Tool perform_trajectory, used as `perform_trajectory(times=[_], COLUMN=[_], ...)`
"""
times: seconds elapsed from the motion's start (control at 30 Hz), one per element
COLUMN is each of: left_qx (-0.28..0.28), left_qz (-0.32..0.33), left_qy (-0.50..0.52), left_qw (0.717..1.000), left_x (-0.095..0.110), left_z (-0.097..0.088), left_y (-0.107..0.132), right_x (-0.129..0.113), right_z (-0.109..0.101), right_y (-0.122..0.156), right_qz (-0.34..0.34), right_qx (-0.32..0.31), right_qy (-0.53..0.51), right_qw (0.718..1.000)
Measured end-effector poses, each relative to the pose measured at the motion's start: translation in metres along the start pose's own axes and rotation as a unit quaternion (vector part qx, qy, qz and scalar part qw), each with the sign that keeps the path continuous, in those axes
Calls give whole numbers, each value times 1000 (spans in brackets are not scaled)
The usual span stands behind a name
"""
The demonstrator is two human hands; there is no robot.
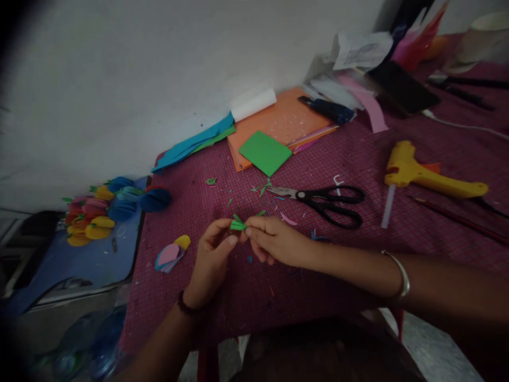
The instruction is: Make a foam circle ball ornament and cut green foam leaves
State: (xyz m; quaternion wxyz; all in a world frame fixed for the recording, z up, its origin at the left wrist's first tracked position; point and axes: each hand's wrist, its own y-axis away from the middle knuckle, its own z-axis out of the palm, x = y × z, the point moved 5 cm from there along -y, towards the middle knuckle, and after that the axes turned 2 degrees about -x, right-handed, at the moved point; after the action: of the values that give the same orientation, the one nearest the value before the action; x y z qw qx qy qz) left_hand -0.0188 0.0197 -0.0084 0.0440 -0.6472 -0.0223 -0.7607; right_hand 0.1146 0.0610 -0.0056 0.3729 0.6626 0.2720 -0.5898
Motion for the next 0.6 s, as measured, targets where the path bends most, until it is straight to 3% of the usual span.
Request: perform_trajectory(times=[0.27, 0.37, 0.43, 0.5, 0.6], left_qx=[-4, 20, 67, 114, 129], left_qz=[4, -11, -20, -47, -32], left_qy=[-51, -34, -1, 5, 12], left_qw=[999, 999, 998, 992, 991], left_x=[-5, -6, -2, 2, 14], left_z=[4, -1, -10, -22, -36], left_y=[0, 0, 0, -2, -8], right_x=[2, 0, -7, -19, -38], right_z=[9, 14, 13, 2, -37], right_y=[-4, -7, -6, 1, 24], right_qz=[6, 0, -16, -52, -108], right_qx=[-15, -18, -30, -34, 9], right_qy=[-5, 11, 28, 86, 229], right_qw=[1000, 1000, 999, 994, 967])
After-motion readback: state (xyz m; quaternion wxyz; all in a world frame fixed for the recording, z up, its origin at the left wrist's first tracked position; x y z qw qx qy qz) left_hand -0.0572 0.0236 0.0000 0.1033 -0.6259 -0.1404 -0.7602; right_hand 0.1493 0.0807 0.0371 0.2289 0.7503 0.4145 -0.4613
